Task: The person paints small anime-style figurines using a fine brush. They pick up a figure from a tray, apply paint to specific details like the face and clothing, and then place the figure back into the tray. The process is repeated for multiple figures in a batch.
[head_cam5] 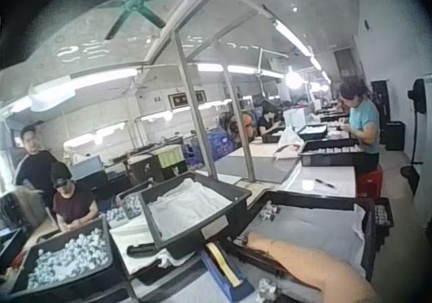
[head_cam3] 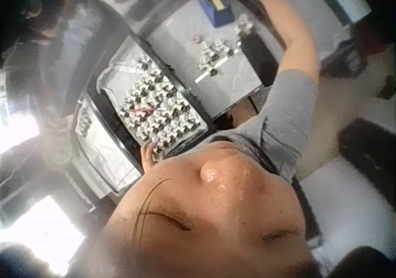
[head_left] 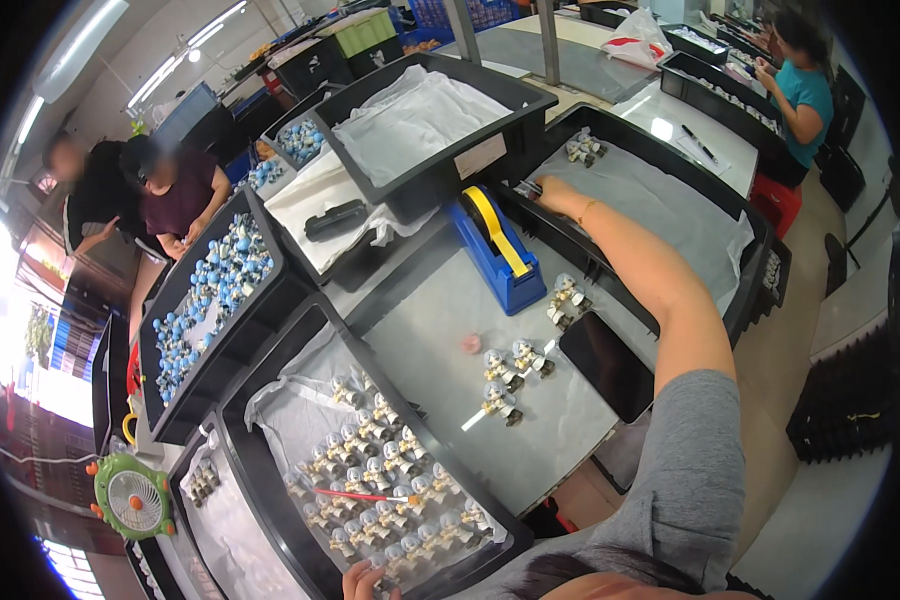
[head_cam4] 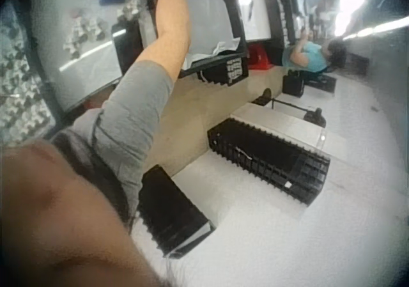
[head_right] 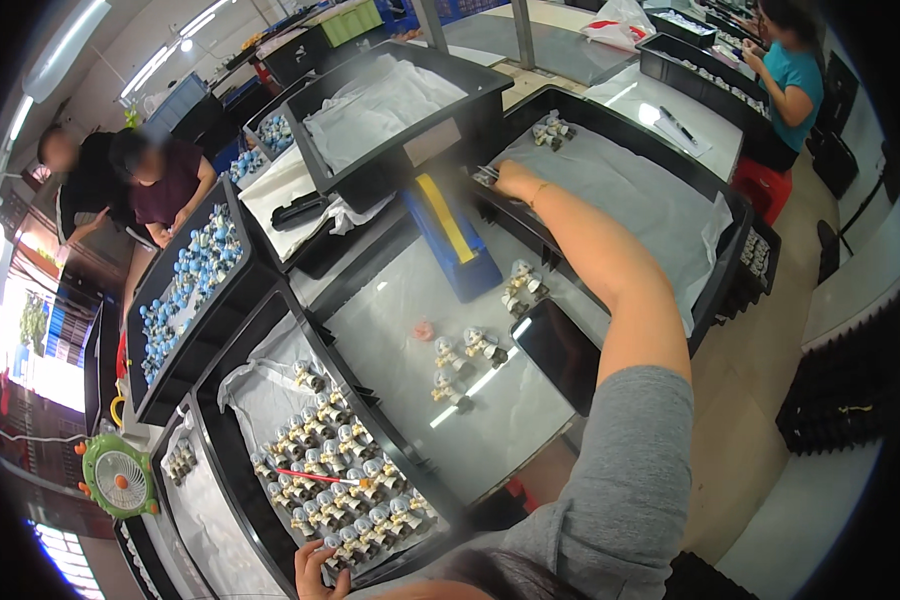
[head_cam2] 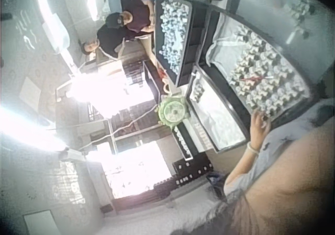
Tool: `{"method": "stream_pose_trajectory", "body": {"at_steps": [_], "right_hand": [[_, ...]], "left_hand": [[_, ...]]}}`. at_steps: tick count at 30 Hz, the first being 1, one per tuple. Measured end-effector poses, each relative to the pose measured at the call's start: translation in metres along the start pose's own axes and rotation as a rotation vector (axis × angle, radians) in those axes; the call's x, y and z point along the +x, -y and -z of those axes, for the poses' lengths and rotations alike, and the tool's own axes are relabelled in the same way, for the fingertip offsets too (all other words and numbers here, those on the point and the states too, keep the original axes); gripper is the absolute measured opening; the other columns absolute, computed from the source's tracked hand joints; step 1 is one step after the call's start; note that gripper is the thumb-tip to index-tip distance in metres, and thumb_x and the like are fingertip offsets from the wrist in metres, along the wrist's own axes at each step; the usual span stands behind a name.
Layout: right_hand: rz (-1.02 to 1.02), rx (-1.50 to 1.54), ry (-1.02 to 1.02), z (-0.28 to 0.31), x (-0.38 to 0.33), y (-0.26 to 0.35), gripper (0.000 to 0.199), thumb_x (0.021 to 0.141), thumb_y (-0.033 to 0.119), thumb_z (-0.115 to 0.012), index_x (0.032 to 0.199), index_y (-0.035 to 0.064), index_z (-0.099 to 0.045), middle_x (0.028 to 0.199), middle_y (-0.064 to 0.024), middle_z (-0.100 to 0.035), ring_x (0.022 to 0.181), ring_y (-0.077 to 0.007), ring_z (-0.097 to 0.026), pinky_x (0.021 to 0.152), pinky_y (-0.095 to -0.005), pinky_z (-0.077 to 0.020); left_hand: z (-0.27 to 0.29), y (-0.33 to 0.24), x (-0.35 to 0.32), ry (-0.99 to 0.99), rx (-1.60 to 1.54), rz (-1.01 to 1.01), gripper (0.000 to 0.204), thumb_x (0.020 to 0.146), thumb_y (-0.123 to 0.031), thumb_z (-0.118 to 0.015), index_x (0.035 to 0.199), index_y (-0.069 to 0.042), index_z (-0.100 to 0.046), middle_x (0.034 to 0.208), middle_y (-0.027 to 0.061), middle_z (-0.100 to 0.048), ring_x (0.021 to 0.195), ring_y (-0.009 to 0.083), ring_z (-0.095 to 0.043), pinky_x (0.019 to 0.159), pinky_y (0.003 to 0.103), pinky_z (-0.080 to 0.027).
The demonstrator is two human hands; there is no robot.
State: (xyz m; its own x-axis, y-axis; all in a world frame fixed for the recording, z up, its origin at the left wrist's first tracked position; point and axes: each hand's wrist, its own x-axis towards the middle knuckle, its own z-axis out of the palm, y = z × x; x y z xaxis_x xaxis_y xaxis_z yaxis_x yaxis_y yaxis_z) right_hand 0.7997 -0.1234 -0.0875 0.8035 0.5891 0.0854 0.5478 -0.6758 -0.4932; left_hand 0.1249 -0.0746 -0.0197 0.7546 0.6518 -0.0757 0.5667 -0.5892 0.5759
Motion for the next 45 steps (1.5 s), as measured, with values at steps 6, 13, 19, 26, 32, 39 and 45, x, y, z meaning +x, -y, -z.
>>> {"method": "stream_pose_trajectory", "body": {"at_steps": [6, 13, 19, 26, 32, 39, 45], "right_hand": [[0.172, -0.260, -0.098, -0.049, 0.058, -0.085, 0.028, 0.080, 0.017, -0.044, 0.091, -0.0031, -0.060, 0.095, -0.0260, -0.058, 0.093, -0.0398, -0.054, 0.079, -0.0450, -0.0427], [0.284, -0.315, -0.055, 0.065, 0.067, -0.114, 0.030, 0.083, 0.016, -0.048, 0.106, -0.0012, -0.056, 0.099, -0.0168, -0.055, 0.096, -0.0257, -0.051, 0.082, -0.0339, -0.0388], [0.322, 0.234, -0.044, 0.135, -0.041, -0.032, 0.025, 0.086, 0.020, -0.052, 0.101, 0.0016, -0.059, 0.082, -0.0025, -0.056, 0.077, -0.0100, -0.051, 0.069, -0.0209, -0.0388], [0.609, 0.307, 0.197, 0.079, -0.289, 0.249, 0.010, 0.074, 0.008, -0.061, 0.082, 0.0018, -0.060, 0.066, -0.0009, -0.054, 0.056, -0.0061, -0.045, 0.051, -0.0211, -0.0339], [0.722, 0.264, 0.515, 0.069, -0.377, 0.312, 0.016, 0.070, 0.012, -0.066, 0.082, 0.0023, -0.062, 0.072, -0.0095, -0.060, 0.058, -0.0180, -0.057, 0.054, -0.0269, -0.0449], [0.909, 0.225, 0.724, 0.011, -0.375, 0.370, 0.018, 0.073, 0.020, -0.066, 0.078, 0.0029, -0.062, 0.061, -0.0072, -0.057, 0.053, -0.0161, -0.054, 0.051, -0.0276, -0.0413], [0.820, 0.551, 0.866, 0.018, -0.375, 0.401, 0.014, 0.077, 0.014, -0.064, 0.075, 0.0011, -0.060, 0.057, -0.0011, -0.056, 0.052, -0.0091, -0.051, 0.050, -0.0238, -0.0392]], "left_hand": [[0.007, 0.006, 0.008, 0.072, 0.040, -0.066, 0.036, 0.063, -0.008, -0.067, 0.097, -0.006, -0.055, 0.103, 0.0161, -0.054, 0.092, 0.0329, -0.053, 0.078, 0.038, -0.044], [0.033, 0.003, 0.021, 0.121, -0.015, -0.193, 0.035, 0.070, -0.007, -0.063, 0.103, -0.006, -0.054, 0.098, 0.0127, -0.055, 0.092, 0.0307, -0.052, 0.083, 0.038, -0.039], [0.047, 0.055, 0.141, -0.021, 0.271, -0.320, 0.019, 0.075, -0.011, -0.055, 0.093, -0.004, -0.057, 0.090, 0.0140, -0.057, 0.089, 0.0308, -0.054, 0.077, 0.039, -0.042], [-0.016, 0.068, 0.312, -0.127, 0.132, -0.070, 0.032, 0.077, -0.029, -0.057, 0.097, -0.005, -0.061, 0.098, 0.0162, -0.060, 0.096, 0.0321, -0.055, 0.084, 0.039, -0.043], [-0.059, 0.061, 0.350, -0.138, -0.012, -0.093, 0.028, 0.077, -0.029, -0.057, 0.088, -0.004, -0.064, 0.089, 0.0182, -0.063, 0.086, 0.0341, -0.059, 0.079, 0.040, -0.045], [-0.044, 0.056, 0.324, -0.147, -0.317, -0.129, 0.028, 0.078, -0.030, -0.059, 0.089, -0.004, -0.065, 0.091, 0.0160, -0.063, 0.088, 0.0321, -0.059, 0.080, 0.037, -0.045], [-0.043, 0.039, 0.330, 0.006, -0.073, -0.156, 0.024, 0.073, -0.025, -0.059, 0.088, -0.007, -0.065, 0.093, 0.0163, -0.063, 0.090, 0.0312, -0.059, 0.081, 0.036, -0.045]]}}
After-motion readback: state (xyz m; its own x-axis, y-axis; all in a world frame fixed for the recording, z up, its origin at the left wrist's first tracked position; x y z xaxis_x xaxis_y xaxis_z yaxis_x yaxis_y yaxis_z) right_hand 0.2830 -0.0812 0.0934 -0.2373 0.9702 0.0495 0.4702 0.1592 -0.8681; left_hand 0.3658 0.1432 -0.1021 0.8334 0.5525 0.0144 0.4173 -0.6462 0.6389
